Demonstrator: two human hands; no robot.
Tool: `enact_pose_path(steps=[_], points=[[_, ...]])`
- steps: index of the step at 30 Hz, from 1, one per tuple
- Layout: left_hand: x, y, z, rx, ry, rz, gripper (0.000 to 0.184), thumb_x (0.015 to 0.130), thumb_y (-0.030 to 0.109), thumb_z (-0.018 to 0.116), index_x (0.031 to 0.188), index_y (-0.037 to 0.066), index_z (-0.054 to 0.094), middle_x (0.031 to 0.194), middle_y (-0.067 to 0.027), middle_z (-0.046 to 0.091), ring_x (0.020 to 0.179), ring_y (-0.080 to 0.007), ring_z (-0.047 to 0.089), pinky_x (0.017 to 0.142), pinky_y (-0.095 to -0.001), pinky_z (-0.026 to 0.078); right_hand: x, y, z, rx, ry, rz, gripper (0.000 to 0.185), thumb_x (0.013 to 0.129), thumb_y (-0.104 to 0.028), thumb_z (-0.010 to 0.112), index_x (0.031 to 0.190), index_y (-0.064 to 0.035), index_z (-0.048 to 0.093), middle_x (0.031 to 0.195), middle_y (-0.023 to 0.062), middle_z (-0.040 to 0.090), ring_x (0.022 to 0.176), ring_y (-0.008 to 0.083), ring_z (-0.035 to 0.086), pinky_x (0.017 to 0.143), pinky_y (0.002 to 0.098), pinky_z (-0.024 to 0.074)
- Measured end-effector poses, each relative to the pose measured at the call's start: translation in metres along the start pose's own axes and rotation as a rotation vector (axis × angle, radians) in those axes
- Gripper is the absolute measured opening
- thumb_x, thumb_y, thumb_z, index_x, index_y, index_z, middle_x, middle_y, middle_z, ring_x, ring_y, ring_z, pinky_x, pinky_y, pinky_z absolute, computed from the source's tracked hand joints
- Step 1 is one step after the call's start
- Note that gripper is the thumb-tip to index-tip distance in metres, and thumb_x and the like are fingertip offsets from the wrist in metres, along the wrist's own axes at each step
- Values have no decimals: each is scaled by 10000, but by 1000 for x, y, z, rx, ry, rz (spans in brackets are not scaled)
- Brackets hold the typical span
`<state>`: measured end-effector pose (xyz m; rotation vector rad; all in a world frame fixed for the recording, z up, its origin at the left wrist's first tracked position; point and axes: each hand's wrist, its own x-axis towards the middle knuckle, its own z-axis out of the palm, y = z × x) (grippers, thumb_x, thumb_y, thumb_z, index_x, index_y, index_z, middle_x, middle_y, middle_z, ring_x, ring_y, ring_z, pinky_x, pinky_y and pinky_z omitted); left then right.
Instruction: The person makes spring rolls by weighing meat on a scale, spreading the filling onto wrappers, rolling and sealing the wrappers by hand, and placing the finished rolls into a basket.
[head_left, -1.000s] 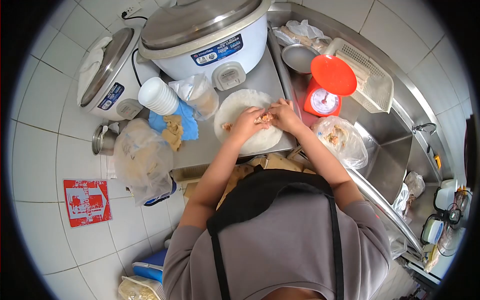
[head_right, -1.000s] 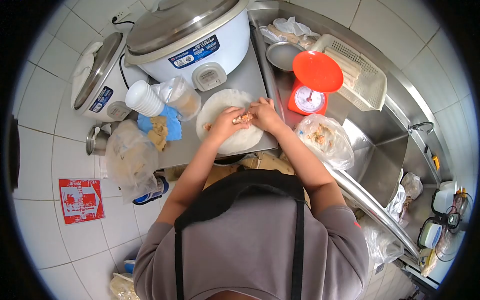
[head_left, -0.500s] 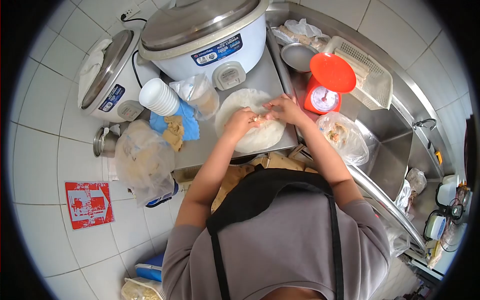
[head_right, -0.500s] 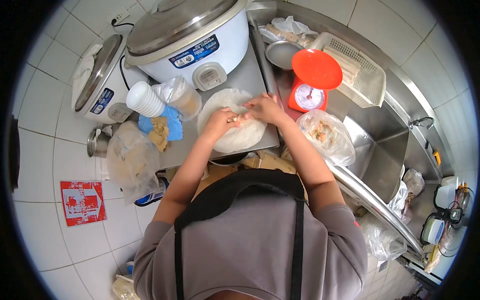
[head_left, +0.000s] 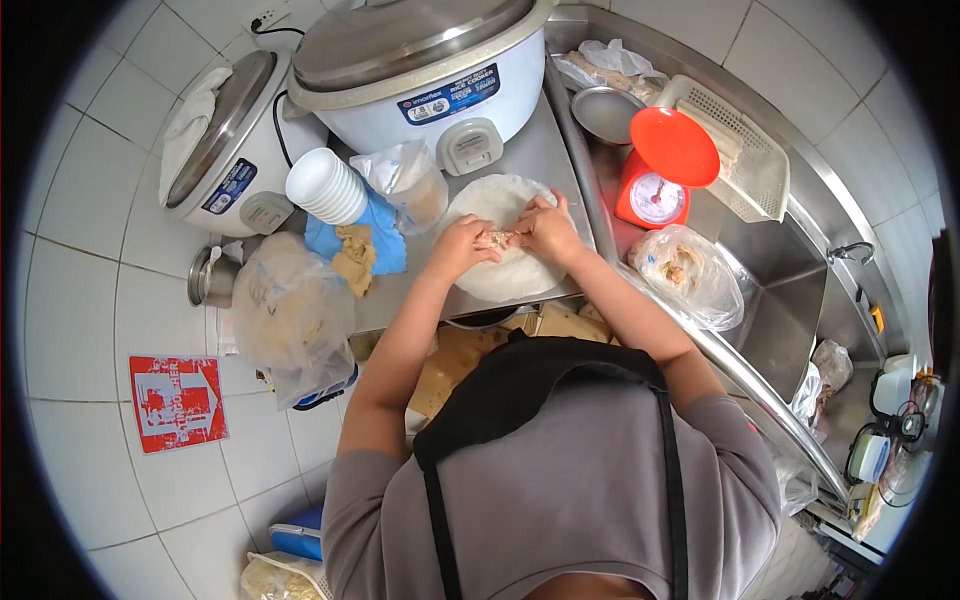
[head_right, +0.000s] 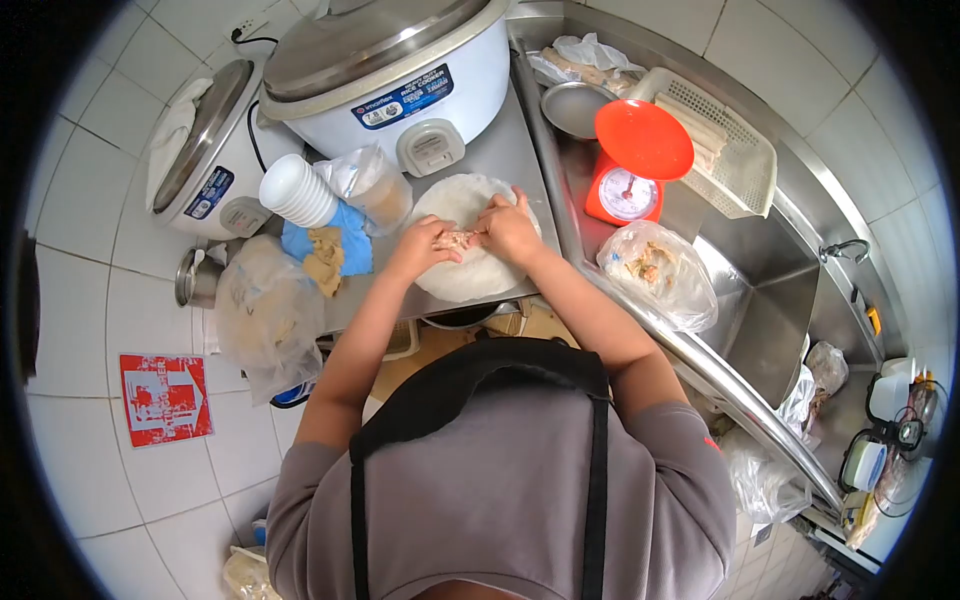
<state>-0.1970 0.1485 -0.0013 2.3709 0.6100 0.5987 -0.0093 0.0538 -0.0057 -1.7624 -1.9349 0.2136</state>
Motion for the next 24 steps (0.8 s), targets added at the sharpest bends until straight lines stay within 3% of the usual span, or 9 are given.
enact_pose_path(steps=[6, 9, 15, 18, 21, 24], points=[[-1, -20, -8, 49, -79, 20, 351, 618, 228, 796, 859, 23, 645, 793, -89, 585, 738, -264, 579, 662, -353, 459, 9, -20, 20, -69, 23, 2, 207, 666, -382, 700, 782, -213, 730, 800, -64, 628, 963, 168, 498, 1056, 580, 151], [-7, -14, -18, 39, 4, 111, 341, 620, 216, 799, 847, 19, 636, 798, -91, 589, 746, -262, 582, 658, -352, 458, 15, -25, 23, -100, -5, 24, 217, 676, -395, 694, 766, -200, 723, 803, -59, 622, 971, 171, 499, 1061, 583, 147], [-13, -31, -24, -9, -123, 65, 338, 629, 200, 795, 874, 21, 644, 782, -95, 587, 743, -265, 584, 653, -347, 458, 21, -39, 25, -135, -54, -9, 213, 691, -398, 686, 785, -210, 722, 798, -40, 625, 980, 181, 504, 1069, 582, 144], [-18, -26, -27, -12, 54, 182, 325, 646, 178, 784, 893, 17, 648, 761, -89, 589, 704, -251, 575, 631, -340, 452, 21, -41, 26, -114, -38, 1, 226, 696, -408, 680, 800, -211, 720, 791, -34, 623, 984, 185, 503, 1073, 580, 138], [-22, -33, -32, -4, -55, 0, 298, 664, 146, 771, 903, 10, 656, 764, -94, 599, 702, -253, 577, 648, -338, 455, 25, -53, 29, -103, -21, 11, 239, 679, -404, 695, 817, -210, 721, 801, -38, 621, 997, 186, 496, 1079, 577, 130], [-22, -28, -36, -34, -110, -34, 298, 690, 143, 751, 947, 19, 669, 767, -94, 601, 718, -256, 581, 671, -333, 457, 29, -52, 35, -162, -52, 20, 246, 657, -385, 718, 828, -209, 723, 842, -41, 619, 1010, 188, 487, 1081, 576, 131]])
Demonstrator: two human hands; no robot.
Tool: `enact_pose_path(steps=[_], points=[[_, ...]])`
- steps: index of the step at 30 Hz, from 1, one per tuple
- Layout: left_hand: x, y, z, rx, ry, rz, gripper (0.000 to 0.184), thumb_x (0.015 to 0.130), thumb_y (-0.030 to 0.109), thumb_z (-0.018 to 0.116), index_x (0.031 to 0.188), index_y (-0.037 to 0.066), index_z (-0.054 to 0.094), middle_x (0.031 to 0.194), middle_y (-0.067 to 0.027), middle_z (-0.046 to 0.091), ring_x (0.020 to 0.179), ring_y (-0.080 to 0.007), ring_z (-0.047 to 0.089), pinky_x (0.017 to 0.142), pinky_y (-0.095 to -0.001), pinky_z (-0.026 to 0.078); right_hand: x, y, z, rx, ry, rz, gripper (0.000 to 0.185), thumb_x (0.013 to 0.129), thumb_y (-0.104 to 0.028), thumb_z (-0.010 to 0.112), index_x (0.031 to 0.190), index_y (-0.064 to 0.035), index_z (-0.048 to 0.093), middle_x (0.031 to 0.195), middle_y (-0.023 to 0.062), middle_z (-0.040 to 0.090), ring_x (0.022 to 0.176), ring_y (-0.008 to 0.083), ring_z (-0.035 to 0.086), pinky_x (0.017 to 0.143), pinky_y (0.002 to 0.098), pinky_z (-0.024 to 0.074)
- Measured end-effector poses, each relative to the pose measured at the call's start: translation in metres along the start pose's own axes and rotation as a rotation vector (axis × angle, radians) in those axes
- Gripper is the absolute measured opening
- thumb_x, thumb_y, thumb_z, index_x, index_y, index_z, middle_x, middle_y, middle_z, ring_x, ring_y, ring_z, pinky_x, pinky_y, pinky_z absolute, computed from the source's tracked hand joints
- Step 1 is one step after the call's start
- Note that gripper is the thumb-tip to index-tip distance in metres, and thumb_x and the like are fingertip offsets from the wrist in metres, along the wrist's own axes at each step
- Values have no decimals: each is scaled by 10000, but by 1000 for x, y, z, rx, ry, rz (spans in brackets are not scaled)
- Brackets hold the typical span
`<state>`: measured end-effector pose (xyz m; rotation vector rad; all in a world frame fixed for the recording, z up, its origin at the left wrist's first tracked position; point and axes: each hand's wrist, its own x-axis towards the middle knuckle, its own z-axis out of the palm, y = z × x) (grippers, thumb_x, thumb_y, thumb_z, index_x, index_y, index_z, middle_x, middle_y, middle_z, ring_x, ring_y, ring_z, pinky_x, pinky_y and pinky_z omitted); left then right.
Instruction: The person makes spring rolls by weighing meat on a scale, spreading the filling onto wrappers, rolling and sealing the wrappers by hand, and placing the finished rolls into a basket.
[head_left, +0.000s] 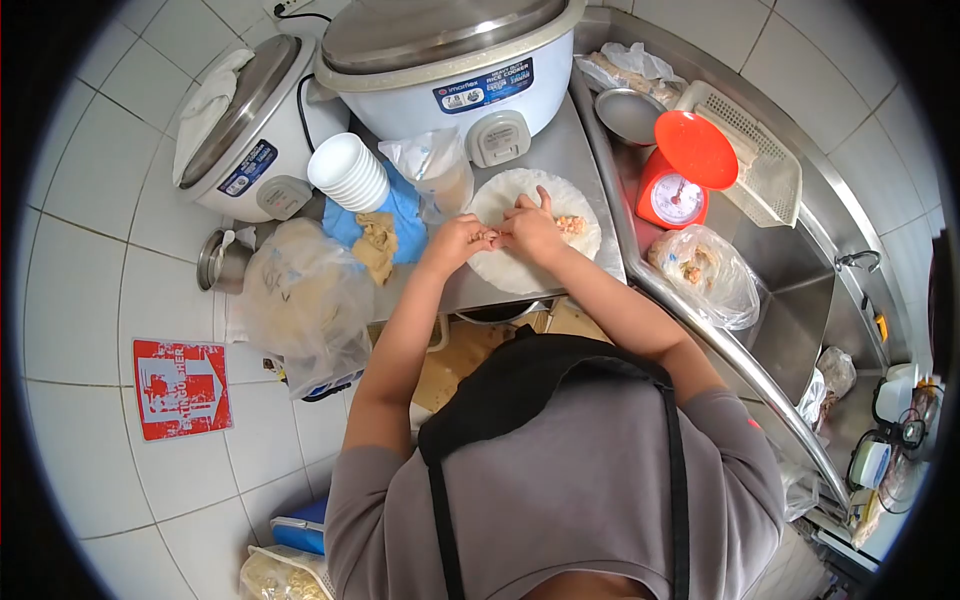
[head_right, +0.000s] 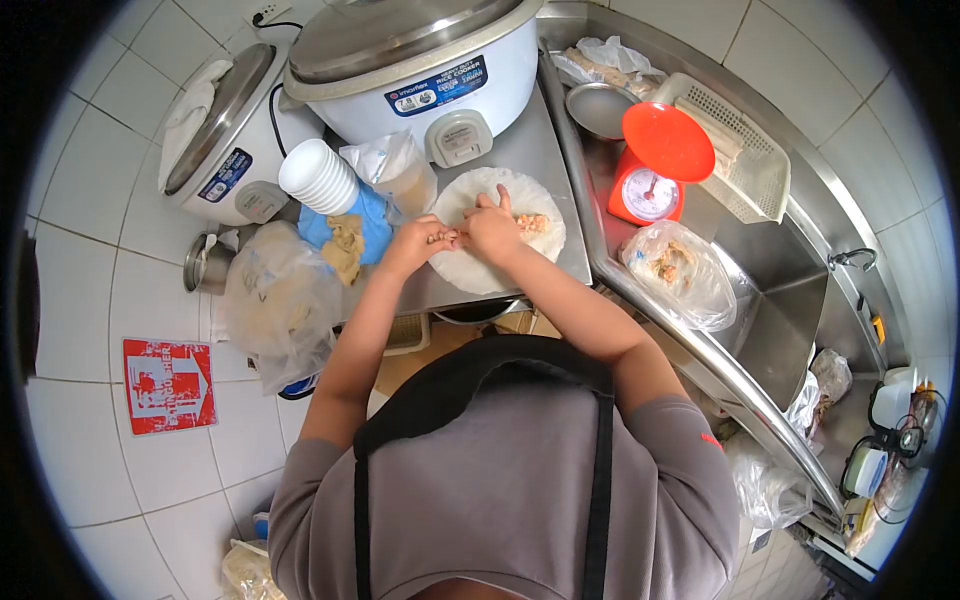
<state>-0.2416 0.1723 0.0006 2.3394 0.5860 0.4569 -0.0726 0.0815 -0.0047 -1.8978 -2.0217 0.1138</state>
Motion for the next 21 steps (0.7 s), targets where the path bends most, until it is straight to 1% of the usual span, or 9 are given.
enact_pose_path(steps=[3, 6, 8, 9, 12, 15, 18, 21], points=[[-6, 17, -2, 30, 120, 31, 287, 716, 136, 726, 977, 30, 677, 843, -101, 642, 765, -259, 605, 702, -325, 470, -10, 12, -13, 31, -10, 38, 241, 641, -353, 733, 823, -196, 721, 870, -42, 610, 1017, 192, 479, 1078, 578, 139], [-1, 12, 11, 41, 172, 172, 300, 727, 148, 714, 1003, 36, 675, 912, -106, 671, 821, -262, 621, 722, -307, 483, -24, 33, -21, -11, -72, 81, 242, 626, -313, 743, 820, -171, 715, 879, -48, 597, 1012, 196, 473, 1068, 598, 138], [2, 10, 20, 16, 131, 91, 287, 733, 165, 709, 992, 45, 682, 927, -98, 679, 853, -249, 626, 776, -319, 475, -31, 36, -18, 29, -41, 76, 258, 615, -311, 750, 827, -168, 714, 872, -47, 593, 1002, 197, 476, 1064, 598, 140], [6, 8, 23, 8, 114, 56, 281, 735, 173, 706, 987, 50, 686, 934, -93, 684, 868, -242, 629, 803, -325, 472, -31, 39, -19, 46, -18, 72, 266, 610, -310, 754, 830, -166, 713, 869, -46, 591, 997, 198, 478, 1062, 598, 141], [12, 7, 34, 189, 248, 220, 264, 741, 211, 699, 970, 81, 700, 868, -64, 694, 857, -205, 631, 885, -352, 430, -43, 43, -22, 109, 248, 116, 280, 588, -297, 768, 822, -156, 705, 841, -38, 576, 978, 202, 481, 1056, 591, 150], [17, 11, 46, 177, 185, 148, 264, 730, 248, 704, 949, 101, 711, 871, -48, 695, 854, -180, 634, 954, -374, 381, -48, 51, -29, 64, 94, 170, 408, 557, -291, 788, 933, -166, 688, 877, -33, 575, 1000, 214, 482, 1055, 592, 136], [24, 15, 45, 166, 102, 107, 321, 720, 277, 711, 979, 88, 697, 916, -50, 689, 891, -194, 625, 986, -377, 360, -46, 57, -22, 52, 74, 133, 449, 554, -283, 792, 973, -173, 675, 903, -34, 576, 1007, 220, 479, 1055, 593, 127], [26, 38, 49, 269, 239, 122, 364, 717, 287, 710, 1008, 70, 680, 940, -63, 677, 924, -206, 614, 1012, -395, 345, -49, 58, -34, 98, 137, 136, 399, 567, -271, 784, 942, -170, 691, 886, -34, 575, 989, 219, 477, 1051, 577, 154]])
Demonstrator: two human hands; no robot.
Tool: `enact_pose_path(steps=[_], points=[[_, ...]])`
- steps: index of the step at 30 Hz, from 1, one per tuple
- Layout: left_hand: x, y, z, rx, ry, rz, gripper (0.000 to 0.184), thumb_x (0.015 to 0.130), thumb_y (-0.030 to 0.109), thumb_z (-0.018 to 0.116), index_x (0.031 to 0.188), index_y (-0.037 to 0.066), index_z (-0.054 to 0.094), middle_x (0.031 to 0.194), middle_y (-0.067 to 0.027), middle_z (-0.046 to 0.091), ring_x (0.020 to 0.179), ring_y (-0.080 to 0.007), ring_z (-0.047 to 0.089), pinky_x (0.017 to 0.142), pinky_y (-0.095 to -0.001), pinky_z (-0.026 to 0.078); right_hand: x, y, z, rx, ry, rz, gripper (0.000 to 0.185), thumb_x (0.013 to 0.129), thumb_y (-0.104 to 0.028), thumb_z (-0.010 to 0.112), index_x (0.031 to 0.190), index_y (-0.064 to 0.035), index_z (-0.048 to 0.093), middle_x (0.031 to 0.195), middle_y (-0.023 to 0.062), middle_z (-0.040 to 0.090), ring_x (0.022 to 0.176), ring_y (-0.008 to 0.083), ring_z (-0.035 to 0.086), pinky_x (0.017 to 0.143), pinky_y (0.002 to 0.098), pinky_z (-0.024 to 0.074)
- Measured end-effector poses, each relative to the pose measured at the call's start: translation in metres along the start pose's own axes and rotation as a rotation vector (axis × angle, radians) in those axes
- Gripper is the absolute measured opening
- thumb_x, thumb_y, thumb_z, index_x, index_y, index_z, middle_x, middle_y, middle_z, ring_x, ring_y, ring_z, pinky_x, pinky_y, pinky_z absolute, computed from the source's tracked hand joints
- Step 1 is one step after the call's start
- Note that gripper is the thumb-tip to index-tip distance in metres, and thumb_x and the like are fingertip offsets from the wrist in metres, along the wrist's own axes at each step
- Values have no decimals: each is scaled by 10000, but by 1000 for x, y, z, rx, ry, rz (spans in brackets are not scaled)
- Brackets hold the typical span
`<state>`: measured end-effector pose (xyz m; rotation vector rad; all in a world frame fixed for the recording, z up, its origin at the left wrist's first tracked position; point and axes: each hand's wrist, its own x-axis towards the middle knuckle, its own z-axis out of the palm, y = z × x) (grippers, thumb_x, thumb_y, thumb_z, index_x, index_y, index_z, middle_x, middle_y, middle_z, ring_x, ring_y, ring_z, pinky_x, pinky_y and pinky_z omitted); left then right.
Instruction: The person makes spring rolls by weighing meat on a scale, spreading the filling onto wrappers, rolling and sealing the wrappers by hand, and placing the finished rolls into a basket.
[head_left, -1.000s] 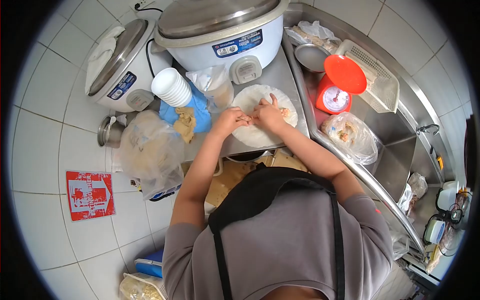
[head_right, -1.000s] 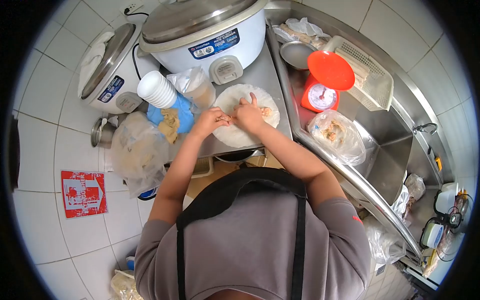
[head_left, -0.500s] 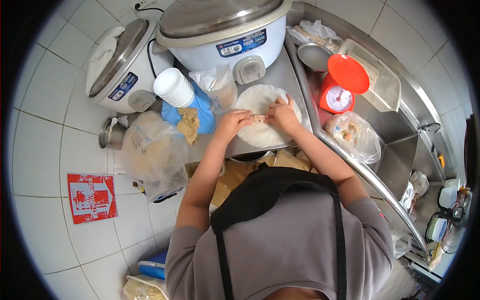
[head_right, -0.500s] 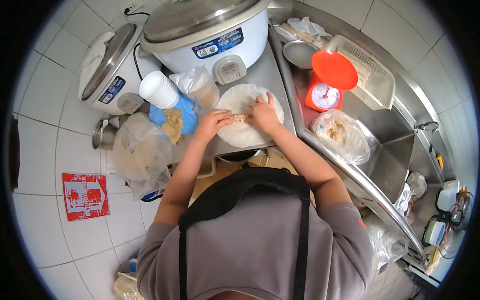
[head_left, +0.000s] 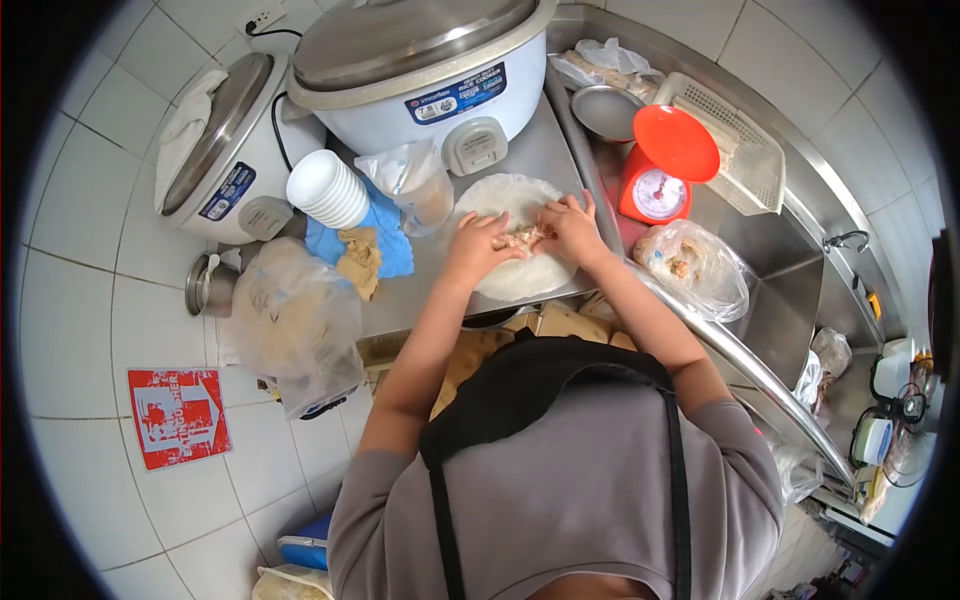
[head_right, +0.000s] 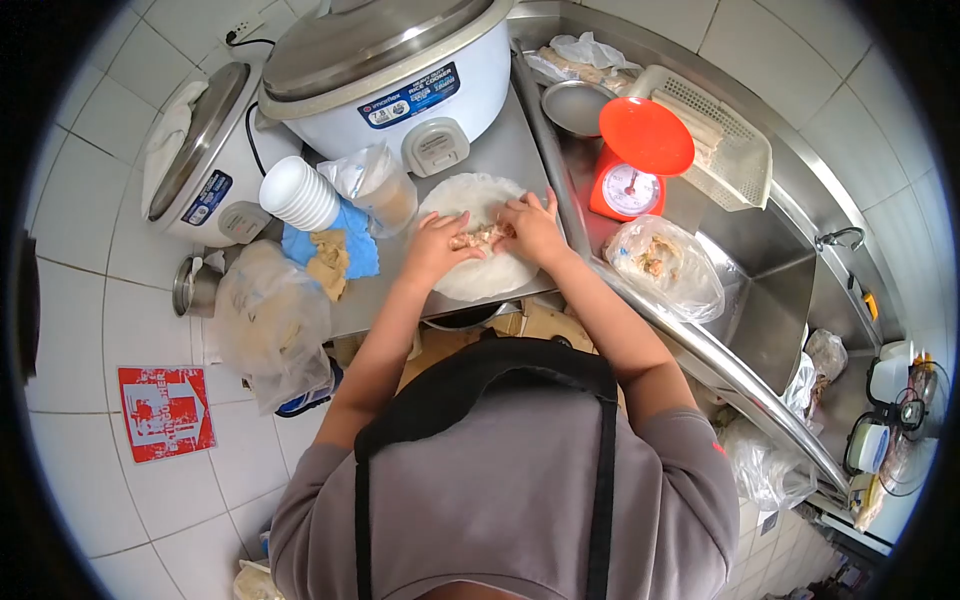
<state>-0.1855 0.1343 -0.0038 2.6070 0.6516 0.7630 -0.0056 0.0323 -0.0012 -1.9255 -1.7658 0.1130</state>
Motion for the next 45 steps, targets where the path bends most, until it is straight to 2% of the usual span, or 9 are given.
enact_pose_path(steps=[3, 9, 12, 18, 21, 24, 30, 39, 45], points=[[9, 10, 17, -68, 33, 101, 435, 692, 304, 727, 1043, 58, 659, 936, -93, 661, 934, -229, 603, 1037, -414, 324, -3, 10, -3, 1, 64, 75, 388, 578, -261, 777, 944, -168, 692, 882, -32, 574, 984, 222, 472, 1043, 572, 173], [24, 0, 29, -127, -301, 27, 534, 632, 320, 767, 1079, 57, 641, 905, -128, 650, 919, -270, 595, 1074, -437, 287, -3, 29, -1, -50, -113, 11, 418, 589, -264, 774, 989, -178, 685, 932, -46, 588, 1020, 227, 463, 1025, 573, 179], [22, 1, 23, -182, -217, 65, 499, 653, 305, 761, 1074, 62, 645, 930, -116, 649, 905, -270, 600, 1082, -442, 279, -5, 32, -15, 138, -79, 7, 318, 596, -264, 773, 896, -179, 707, 910, -63, 592, 1013, 215, 458, 1015, 556, 198], [4, 27, -6, -19, -14, 90, 419, 696, 322, 742, 1028, 80, 661, 1010, -61, 637, 988, -238, 569, 1068, -439, 258, -4, 59, -4, 7, -122, -68, 483, 597, -256, 784, 1056, -184, 651, 978, -36, 580, 1034, 236, 450, 1003, 545, 206], [-23, 31, -6, -52, -174, 217, 324, 704, 320, 734, 938, 102, 680, 941, -31, 629, 968, -208, 555, 995, -406, 291, -4, 39, -32, 72, -254, 34, 522, 629, -200, 764, 1127, -157, 615, 1047, 4, 577, 1073, 252, 441, 1012, 511, 215], [-35, 41, -2, -77, -190, 239, 253, 714, 322, 724, 862, 120, 685, 870, -16, 608, 888, -193, 551, 916, -381, 314, -13, 38, -39, 252, -105, -19, 450, 694, -104, 683, 1137, -124, 608, 1091, 40, 578, 1137, 263, 424, 1003, 461, 264], [-32, 46, 4, -25, -66, 197, 119, 712, 219, 715, 740, 116, 663, 742, -1, 595, 793, -184, 550, 862, -374, 331, -15, 29, -40, -229, -49, -78, 546, 707, 12, 551, 1233, -134, 543, 1256, 75, 488, 1193, 283, 394, 990, 452, 311], [-27, 49, -1, -82, 68, 131, 97, 694, 154, 702, 696, 96, 624, 721, -28, 600, 736, -219, 570, 813, -355, 369, -7, 41, -31, -631, -90, -279, 358, 831, -189, 502, 1177, -154, 586, 1317, 87, 432, 1321, 298, 298, 1075, 510, 231], [-20, 54, -5, -95, 111, 119, 95, 685, 132, 674, 694, 89, 590, 724, -37, 593, 755, -228, 576, 806, -362, 376, 3, 47, -52, -522, -60, -138, 340, 808, -153, 517, 1135, -134, 606, 1299, 92, 451, 1271, 299, 349, 1053, 498, 264]])
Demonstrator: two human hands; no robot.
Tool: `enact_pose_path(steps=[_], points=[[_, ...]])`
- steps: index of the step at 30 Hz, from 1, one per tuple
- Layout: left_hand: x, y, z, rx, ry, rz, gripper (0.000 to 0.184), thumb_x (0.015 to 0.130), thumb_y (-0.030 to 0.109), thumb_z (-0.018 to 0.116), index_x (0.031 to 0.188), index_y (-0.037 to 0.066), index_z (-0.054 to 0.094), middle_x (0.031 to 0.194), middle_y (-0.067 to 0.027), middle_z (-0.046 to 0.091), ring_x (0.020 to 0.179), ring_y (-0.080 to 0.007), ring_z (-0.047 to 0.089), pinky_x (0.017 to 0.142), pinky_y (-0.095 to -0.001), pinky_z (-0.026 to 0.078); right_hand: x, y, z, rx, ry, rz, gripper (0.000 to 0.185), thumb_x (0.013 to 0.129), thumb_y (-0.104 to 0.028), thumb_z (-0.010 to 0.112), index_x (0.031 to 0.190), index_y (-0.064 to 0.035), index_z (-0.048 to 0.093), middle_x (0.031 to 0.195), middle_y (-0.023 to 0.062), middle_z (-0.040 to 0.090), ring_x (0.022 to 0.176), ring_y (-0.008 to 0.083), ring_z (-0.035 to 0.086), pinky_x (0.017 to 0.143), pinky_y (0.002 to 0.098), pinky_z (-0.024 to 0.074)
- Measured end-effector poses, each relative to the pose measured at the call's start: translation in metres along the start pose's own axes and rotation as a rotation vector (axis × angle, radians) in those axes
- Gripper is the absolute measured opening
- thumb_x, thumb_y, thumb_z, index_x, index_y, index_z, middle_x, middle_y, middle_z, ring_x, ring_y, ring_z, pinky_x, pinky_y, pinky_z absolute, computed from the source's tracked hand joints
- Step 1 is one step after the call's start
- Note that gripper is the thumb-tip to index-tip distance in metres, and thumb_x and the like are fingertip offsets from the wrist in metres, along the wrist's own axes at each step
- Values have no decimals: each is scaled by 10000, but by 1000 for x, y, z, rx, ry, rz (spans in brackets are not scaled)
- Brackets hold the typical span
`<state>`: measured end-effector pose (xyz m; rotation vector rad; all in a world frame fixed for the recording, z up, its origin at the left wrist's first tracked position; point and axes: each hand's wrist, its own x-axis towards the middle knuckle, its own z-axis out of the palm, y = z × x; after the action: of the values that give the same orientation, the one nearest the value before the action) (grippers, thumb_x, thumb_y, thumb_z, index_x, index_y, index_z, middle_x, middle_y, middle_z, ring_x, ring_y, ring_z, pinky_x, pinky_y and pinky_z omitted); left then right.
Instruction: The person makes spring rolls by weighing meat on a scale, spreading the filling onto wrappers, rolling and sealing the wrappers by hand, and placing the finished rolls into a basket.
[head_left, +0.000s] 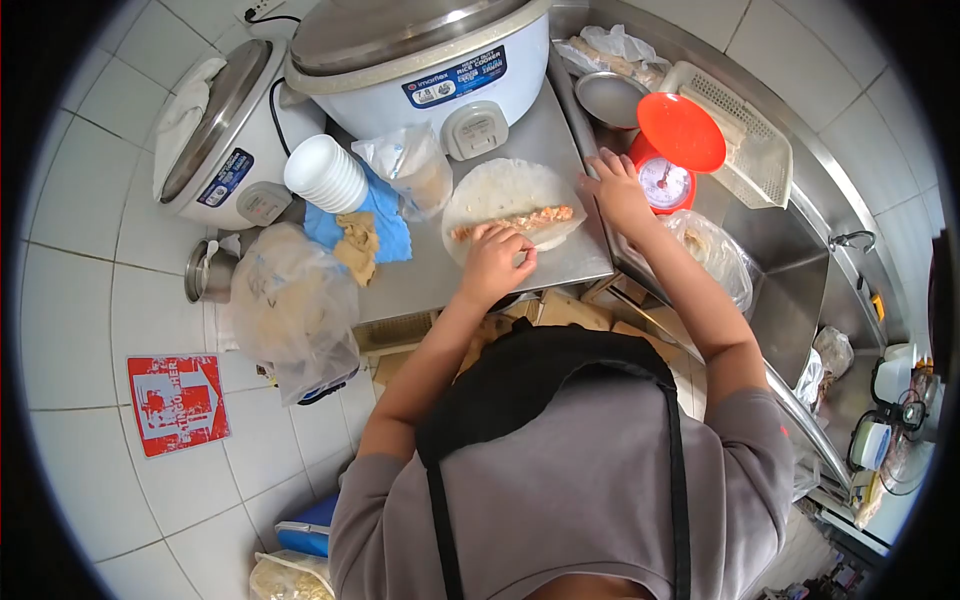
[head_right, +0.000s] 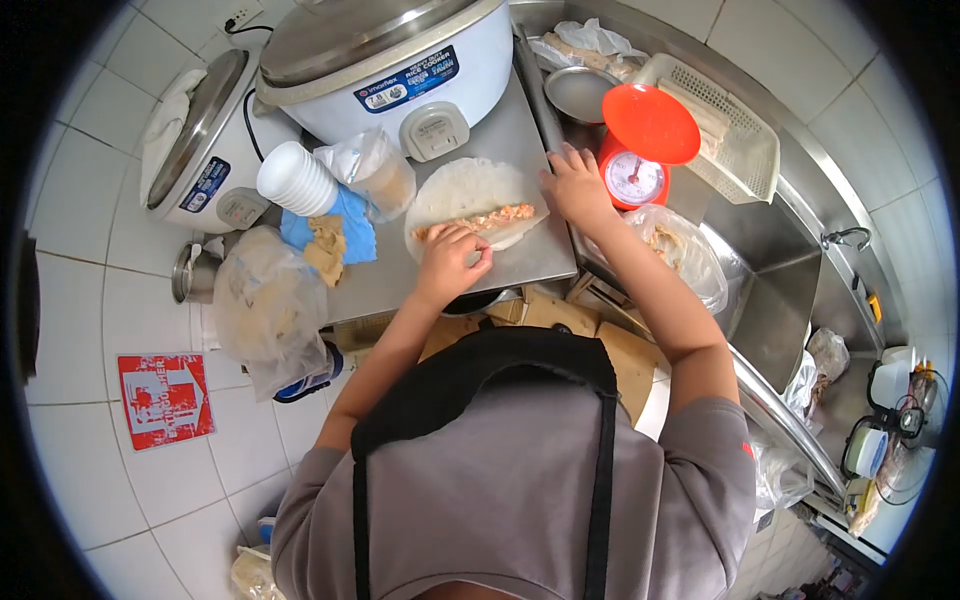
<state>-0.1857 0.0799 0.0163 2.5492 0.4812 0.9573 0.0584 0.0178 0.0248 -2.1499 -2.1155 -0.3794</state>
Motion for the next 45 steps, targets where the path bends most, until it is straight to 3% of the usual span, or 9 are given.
enact_pose_path(steps=[4, 7, 10, 17, 23, 30, 33, 39, 45], points=[[7, -2, 1, 6, -3, -17, 104, 683, 129, 666, 702, 83, 575, 731, -39, 592, 762, -228, 577, 792, -355, 380, -1, -19, -5, -54, 79, -188, 406, 762, -114, 570, 1168, -116, 576, 1220, 100, 495, 1227, 296, 375, 1037, 493, 269], [13, -3, 1, 44, 6, -88, 112, 687, 137, 668, 727, 73, 586, 721, -43, 585, 771, -241, 578, 752, -350, 399, 1, -33, -33, 404, -313, -230, 493, 702, -97, 631, 1189, -117, 553, 1187, 103, 495, 1212, 289, 376, 1038, 493, 254], [21, -4, 1, 42, 74, -131, 134, 721, 150, 689, 746, 52, 602, 734, -65, 588, 758, -253, 579, 694, -357, 429, 5, -38, -30, 591, -223, -189, 339, 697, -151, 690, 1030, -123, 631, 1017, 64, 580, 1100, 255, 462, 1035, 505, 237], [-8, -21, -31, 70, -201, -114, 166, 769, 199, 659, 799, 43, 612, 837, -89, 591, 807, -290, 576, 741, -392, 467, -11, -38, -18, 607, -137, -63, 121, 698, -205, 720, 760, -118, 664, 746, 31, 630, 947, 224, 550, 1034, 508, 230], [-22, -11, -40, -89, -401, -154, 187, 781, 193, 658, 811, 14, 613, 819, -129, 588, 782, -334, 570, 686, -392, 465, -28, -35, -21, 586, -234, -208, 76, 716, -163, 682, 749, -104, 646, 793, 44, 628, 955, 233, 545, 997, 478, 282], [27, -52, -40, -3, -293, -293, 209, 797, 197, 643, 778, -9, 615, 756, -180, 581, 745, -358, 569, 702, -413, 458, 28, -24, 3, 502, -32, -74, 103, 740, -98, 622, 835, -63, 644, 854, 80, 611, 951, 278, 539, 821, 404, 400], [36, -86, -21, 86, -269, -324, 200, 786, 194, 641, 823, -2, 638, 812, -192, 607, 789, -371, 581, 725, -424, 460, 36, -42, 16, 399, 318, 57, 129, 741, -87, 605, 855, -39, 642, 888, 111, 605, 922, 288, 549, 808, 384, 422], [52, -102, -8, 142, -362, -395, 238, 756, 215, 650, 891, 19, 662, 922, -195, 634, 876, -367, 596, 764, -416, 467, 37, -106, 20, 750, 41, -142, 157, 790, -128, 585, 871, -3, 634, 936, 130, 598, 907, 318, 568, 790, 415, 467], [64, -111, -2, -1, -474, -588, 341, 840, 354, 581, 940, 41, 672, 959, -187, 643, 879, -318, 615, 787, -355, 473, 41, -124, 30, 687, 13, -132, 181, 816, -165, 593, 892, -7, 638, 957, 126, 585, 953, 307, 539, 821, 416, 446]])
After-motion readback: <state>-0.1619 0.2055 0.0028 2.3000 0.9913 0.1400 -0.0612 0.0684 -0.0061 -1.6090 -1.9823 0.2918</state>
